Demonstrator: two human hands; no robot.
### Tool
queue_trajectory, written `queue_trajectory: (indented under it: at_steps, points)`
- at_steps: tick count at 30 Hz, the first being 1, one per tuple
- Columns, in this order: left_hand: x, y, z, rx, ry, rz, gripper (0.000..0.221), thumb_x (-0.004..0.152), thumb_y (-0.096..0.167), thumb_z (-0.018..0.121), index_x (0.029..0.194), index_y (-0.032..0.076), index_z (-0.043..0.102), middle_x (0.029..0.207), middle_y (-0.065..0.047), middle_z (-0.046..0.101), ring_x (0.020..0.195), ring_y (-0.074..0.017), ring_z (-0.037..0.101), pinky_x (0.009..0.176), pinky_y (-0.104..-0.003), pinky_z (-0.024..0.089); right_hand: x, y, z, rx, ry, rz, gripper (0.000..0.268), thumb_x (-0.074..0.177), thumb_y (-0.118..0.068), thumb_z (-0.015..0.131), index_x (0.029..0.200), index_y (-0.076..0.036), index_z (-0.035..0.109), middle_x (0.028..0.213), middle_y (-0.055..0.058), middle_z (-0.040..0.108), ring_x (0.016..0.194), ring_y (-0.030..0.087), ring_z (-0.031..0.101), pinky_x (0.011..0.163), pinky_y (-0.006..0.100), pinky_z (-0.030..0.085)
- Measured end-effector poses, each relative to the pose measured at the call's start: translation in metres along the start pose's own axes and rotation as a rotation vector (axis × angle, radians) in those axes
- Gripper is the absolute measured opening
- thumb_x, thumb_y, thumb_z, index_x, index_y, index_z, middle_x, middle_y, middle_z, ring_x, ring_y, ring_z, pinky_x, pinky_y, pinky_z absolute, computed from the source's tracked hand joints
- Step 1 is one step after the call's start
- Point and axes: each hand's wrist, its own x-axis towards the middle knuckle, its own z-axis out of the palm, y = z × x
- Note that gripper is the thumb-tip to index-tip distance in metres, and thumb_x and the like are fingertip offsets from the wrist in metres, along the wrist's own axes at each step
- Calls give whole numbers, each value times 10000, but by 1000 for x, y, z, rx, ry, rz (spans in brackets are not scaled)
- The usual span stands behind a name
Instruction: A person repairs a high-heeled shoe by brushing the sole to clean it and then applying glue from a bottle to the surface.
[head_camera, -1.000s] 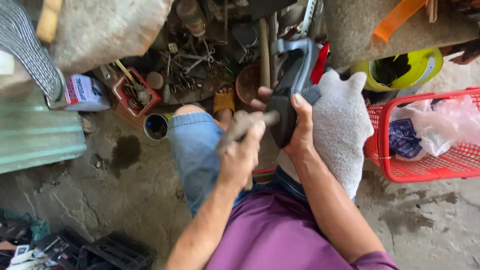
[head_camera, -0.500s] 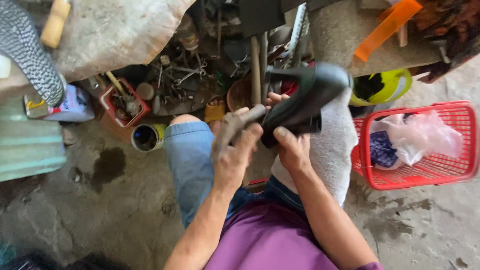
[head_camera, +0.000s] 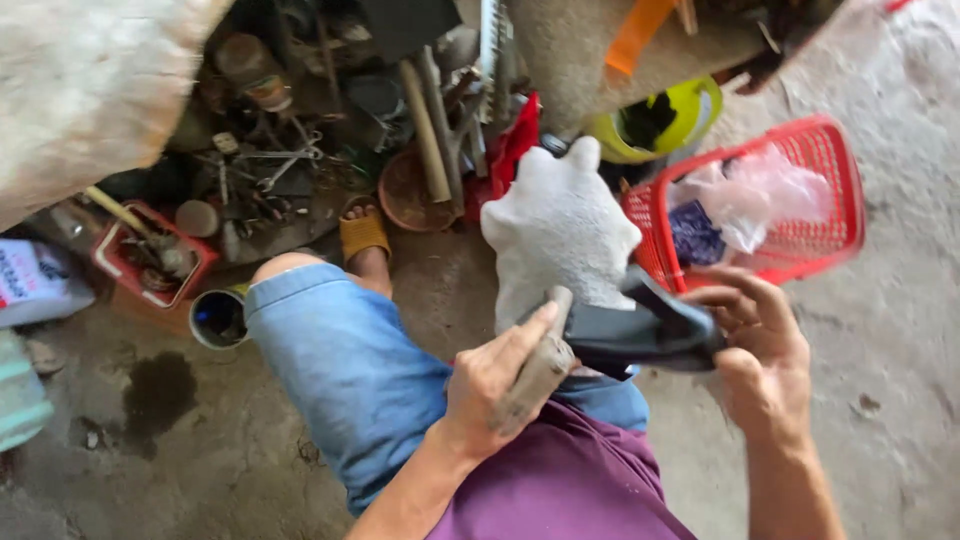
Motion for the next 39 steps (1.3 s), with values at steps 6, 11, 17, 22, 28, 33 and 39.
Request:
queue_trajectory:
  at_steps: [6,11,17,22,28,33,39]
  points:
    - [-16,10,8,-170,-87,-35,460,986,149,771,1344,-50,562,1215,-153,736,844,-228,755,768,-345,606,-6,8,-3,-632,-410,374,735,580,-409,970,1235,-201,709,1214,-54,780,1097,98,730,969,279,530]
    - [-23,8,-4,-299,-71,-339,463,933,205,765,1320,1,612,1282,-118,720,1029,-210,785,902,-298,613,-13,17,-1,-491,-346,368,652,621,-375,949,1221,-190,775,1084,-47,804,1007,67,695,925,240,502]
    - [41,36,-63,19,-87,-90,382,959,24,628,1312,-92,538,1347,-313,611,1244,-395,675,998,-394,575,15,-6,6,-480,-139,-122,710,684,-327,899,1338,-152,686,1093,16,694,969,119,651,873,263,492]
    - [46,53,-51,-357,167,-329,585,1029,301,585,1445,-90,459,942,-166,747,688,-88,626,732,-180,576,50,13,26,-375,-178,-93,630,744,-308,878,1330,-153,703,1159,40,749,1047,117,692,924,238,496]
    - [57,5,-12,-165,-66,-194,313,1091,71,478,1391,52,567,1336,-120,707,1288,-219,634,1117,-314,507,40,58,34,-696,-36,-276,670,783,-508,833,1392,-288,665,930,-61,611,743,73,637,649,278,511]
    - [73,46,-56,-132,-5,-426,421,1047,140,502,1445,6,483,1132,-165,640,850,-218,635,700,-367,524,37,57,32,-471,-8,-480,699,742,-307,927,1350,-79,671,976,49,645,829,129,616,713,279,523]
    - [24,-5,-21,124,76,-197,432,1014,214,357,743,42,645,755,-82,597,707,-247,563,646,-410,420,59,61,41,-700,44,-429,650,852,-454,831,1418,-196,644,1032,5,649,890,129,654,741,300,527]
